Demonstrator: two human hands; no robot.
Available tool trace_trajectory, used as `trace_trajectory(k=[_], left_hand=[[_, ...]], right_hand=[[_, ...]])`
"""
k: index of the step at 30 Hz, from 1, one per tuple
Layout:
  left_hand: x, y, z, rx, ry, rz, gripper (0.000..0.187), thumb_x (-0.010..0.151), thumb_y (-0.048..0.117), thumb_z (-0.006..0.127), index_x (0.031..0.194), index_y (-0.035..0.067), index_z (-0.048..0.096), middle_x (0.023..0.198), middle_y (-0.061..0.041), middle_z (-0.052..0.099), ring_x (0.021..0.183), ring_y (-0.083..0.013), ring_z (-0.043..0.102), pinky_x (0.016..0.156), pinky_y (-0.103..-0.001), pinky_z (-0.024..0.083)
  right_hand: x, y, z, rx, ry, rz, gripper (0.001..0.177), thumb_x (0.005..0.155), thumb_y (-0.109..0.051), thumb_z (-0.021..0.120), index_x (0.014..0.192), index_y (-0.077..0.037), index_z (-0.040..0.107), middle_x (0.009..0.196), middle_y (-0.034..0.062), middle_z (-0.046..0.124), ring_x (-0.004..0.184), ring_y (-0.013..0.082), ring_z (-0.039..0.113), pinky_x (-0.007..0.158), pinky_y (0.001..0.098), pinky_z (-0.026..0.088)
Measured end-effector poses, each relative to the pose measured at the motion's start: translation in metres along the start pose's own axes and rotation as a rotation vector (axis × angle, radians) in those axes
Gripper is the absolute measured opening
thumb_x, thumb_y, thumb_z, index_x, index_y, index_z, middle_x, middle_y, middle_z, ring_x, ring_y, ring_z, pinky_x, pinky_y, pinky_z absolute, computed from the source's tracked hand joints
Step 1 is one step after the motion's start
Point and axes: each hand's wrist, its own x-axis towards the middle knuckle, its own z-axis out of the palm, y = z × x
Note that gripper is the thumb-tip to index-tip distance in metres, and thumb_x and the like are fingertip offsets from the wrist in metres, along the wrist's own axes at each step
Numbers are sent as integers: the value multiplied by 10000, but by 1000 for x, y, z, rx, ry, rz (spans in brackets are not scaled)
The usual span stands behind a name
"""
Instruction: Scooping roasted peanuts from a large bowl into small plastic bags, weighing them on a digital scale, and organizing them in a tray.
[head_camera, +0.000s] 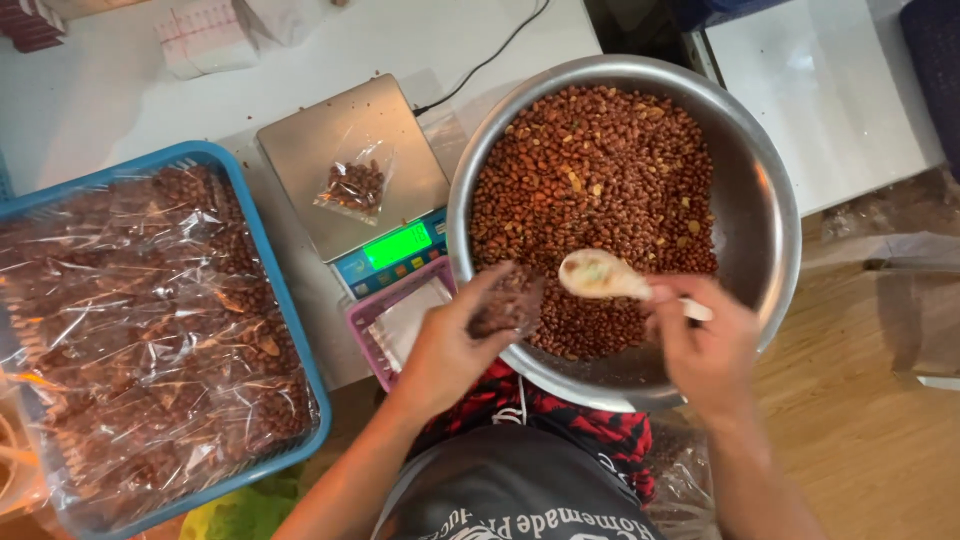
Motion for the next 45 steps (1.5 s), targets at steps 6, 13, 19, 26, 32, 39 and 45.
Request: trace_trajectory(k=[6, 13, 19, 26, 32, 39, 45], left_hand=[[15, -3, 29, 21, -79, 20, 740, 797, 65, 835, 1480, 132, 557, 1239, -200, 742, 1171, -361, 702, 1005, -486, 552], [9, -17, 24, -363, -7, 69, 285, 958, 148, 707, 1231, 75, 671, 1204, -92, 736, 1127, -177, 702, 1032, -311, 542], [-38, -4, -142, 559, 404, 381, 225, 965, 179, 547, 1075, 134, 739, 1104, -85, 723, 1085, -286, 675, 978, -436, 492], [-74, 99, -297, 701, 691, -760, 605, 956, 615, 426, 1261, 112, 570, 1251, -218, 560, 1178, -435, 560, 931, -538, 391], [-138, -4, -427, 1261, 577, 46, 322, 964, -8, 555, 1198, -51, 772, 1229, -223, 722, 1078, -351, 681, 1015, -455, 506], [-111, -79, -409, 1501, 520, -219, 171, 767, -153, 629, 898, -68, 700, 954, -189, 643, 750, -354, 657, 632, -438, 566], [-88, -33, -281, 1446, 1042, 76, 374, 899, -53, 651, 1253, 43, 723, 1386, -151, 480, 1049, -366, 464, 820, -475, 477]], right_hand=[[6, -13, -10, -245, 10, -706, 69, 936, -126, 756, 898, -108, 811, 889, 65, 772, 746, 270, 737, 727, 366, 608], [-17, -6, -26, -132, 107, -560, 97, 1076, 110, 606, 1076, 128, 701, 985, 225, 723, 944, 338, 703, 935, 415, 581], [-29, 39, -4, -111, 67, -220, 134, 1253, 69, 577, 1306, 135, 681, 1091, 243, 682, 961, 296, 676, 978, 364, 528], [-21, 35, 23, -211, -30, -222, 222, 1281, 31, 585, 1280, 211, 716, 991, 290, 701, 861, 312, 700, 818, 407, 558], [-32, 21, 19, -385, 20, -33, 215, 1349, -58, 650, 1388, 121, 762, 941, 199, 721, 841, 219, 684, 744, 344, 549], [-35, 52, 14, -299, 31, -6, 225, 1364, -54, 610, 1390, 139, 722, 1016, 213, 722, 910, 224, 693, 744, 333, 538], [-37, 82, 3, -273, 113, 32, 139, 1350, -82, 639, 1421, -10, 735, 1041, 113, 710, 1007, 141, 675, 916, 284, 522]])
